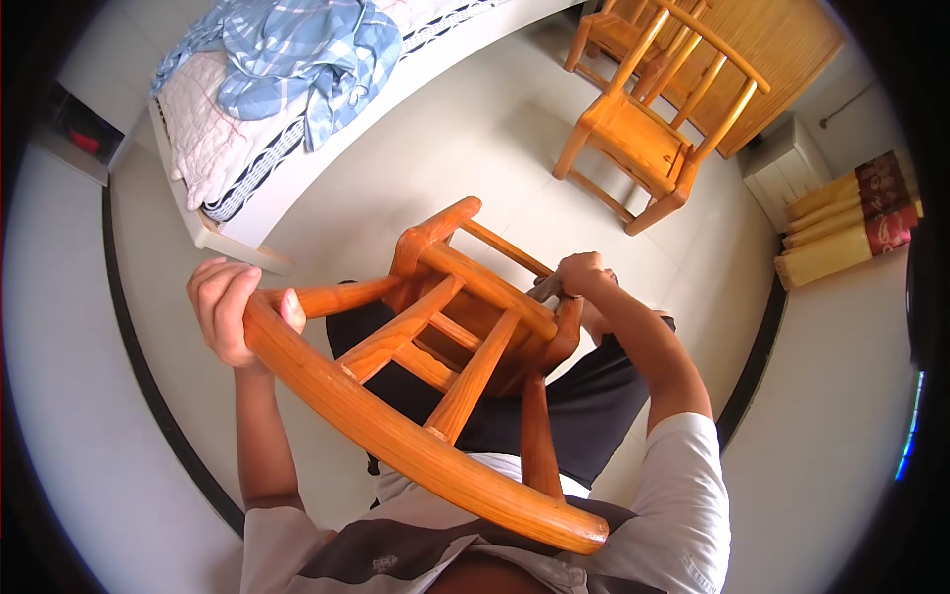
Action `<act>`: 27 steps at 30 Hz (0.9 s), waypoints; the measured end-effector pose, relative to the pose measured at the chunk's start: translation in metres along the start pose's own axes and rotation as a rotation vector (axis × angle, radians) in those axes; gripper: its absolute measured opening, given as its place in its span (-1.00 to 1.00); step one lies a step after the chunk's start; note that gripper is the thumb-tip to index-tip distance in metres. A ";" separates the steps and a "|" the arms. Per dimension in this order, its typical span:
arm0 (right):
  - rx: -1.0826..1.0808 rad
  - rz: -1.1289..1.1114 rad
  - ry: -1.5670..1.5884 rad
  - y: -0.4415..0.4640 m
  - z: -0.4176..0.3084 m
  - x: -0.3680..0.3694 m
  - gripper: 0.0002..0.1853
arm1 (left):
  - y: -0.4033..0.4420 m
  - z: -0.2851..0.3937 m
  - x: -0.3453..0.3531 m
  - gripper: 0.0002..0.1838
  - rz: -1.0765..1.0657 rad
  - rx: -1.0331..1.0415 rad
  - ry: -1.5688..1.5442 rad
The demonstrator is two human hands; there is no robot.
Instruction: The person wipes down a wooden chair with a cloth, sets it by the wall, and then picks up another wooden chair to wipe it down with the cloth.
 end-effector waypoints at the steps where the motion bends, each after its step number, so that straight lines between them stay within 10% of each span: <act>1: -0.007 -0.058 -0.019 -0.005 -0.018 -0.005 -0.70 | 0.000 0.000 0.000 -0.67 -0.007 -0.005 0.001; 5: -0.029 0.160 0.145 0.043 -0.060 0.004 -0.60 | 0.000 0.000 -0.001 -0.68 -0.026 -0.009 0.011; 9: -0.284 0.226 1.087 0.056 -0.108 -0.032 -0.59 | -0.003 -0.001 -0.002 -0.69 -0.036 -0.026 0.014; 18: -0.925 0.171 0.657 0.022 -0.146 -0.039 -0.53 | -0.009 -0.002 -0.005 -0.68 -0.019 -0.015 0.022; 24: -0.606 -0.262 0.436 -0.021 -0.106 -0.038 -0.60 | -0.005 -0.001 -0.005 -0.69 -0.012 -0.015 0.009; 27: -0.525 -0.140 0.633 -0.017 -0.106 -0.037 -0.66 | -0.005 -0.001 -0.004 -0.69 -0.013 -0.020 0.010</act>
Point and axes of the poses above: each hand's wrist, its own y-axis towards the middle knuckle, its own x-axis out of the palm, z = x × y, the point moved 8 cm from there along y, towards the middle knuckle, and after that the axes turned 15 degrees about y, right-handed, at the moved point
